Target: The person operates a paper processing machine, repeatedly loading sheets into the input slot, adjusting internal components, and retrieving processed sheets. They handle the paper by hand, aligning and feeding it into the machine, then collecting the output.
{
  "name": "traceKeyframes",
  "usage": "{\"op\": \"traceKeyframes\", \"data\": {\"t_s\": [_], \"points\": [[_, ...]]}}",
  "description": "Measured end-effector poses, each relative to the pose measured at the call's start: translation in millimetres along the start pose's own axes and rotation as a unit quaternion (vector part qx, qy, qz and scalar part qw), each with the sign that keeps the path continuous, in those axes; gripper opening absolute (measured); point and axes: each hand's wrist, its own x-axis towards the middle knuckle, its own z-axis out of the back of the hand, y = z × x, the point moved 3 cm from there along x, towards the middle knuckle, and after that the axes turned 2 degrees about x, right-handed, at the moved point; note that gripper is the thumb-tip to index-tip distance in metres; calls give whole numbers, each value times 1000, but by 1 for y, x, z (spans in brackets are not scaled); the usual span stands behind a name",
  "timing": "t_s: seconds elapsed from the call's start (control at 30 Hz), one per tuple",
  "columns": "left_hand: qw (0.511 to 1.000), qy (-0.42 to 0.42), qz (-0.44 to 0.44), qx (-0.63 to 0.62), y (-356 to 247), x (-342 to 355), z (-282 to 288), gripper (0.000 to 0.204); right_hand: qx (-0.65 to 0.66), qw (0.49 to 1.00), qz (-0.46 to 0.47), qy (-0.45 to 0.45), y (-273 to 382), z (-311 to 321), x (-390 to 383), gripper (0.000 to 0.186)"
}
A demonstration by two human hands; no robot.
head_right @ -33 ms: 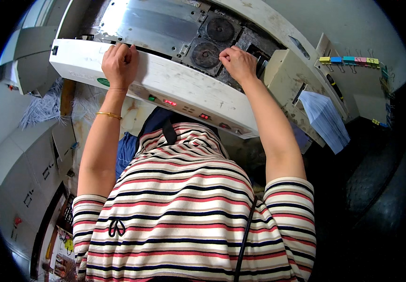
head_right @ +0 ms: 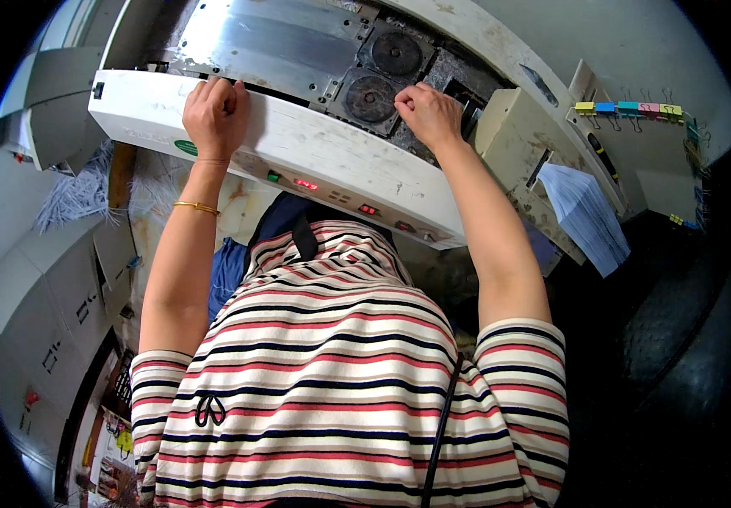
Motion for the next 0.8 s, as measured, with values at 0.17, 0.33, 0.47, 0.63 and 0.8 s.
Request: {"op": "traceKeyframes", "data": {"t_s": [0.17,0.33,0.47,0.63,0.8], "points": [[1000,-2,4,-5,2,-1,0,34,-10,1000,-13,3,6,0,4,6],[1000,-3,2,-13,2,-1,0,34,-27,1000,-3,12,10,4,9,7],[1000,-4,0,-8,3,-1,1,34,-36,999,20,-1,11,6,12,7],[1000,-2,-1,-8,3,-1,1,34,-59,998,23,0,9,10,10,7],[1000,-1,4,-10,3,-1,0,35,-147,988,44,4,-6,38,4,7]]}}
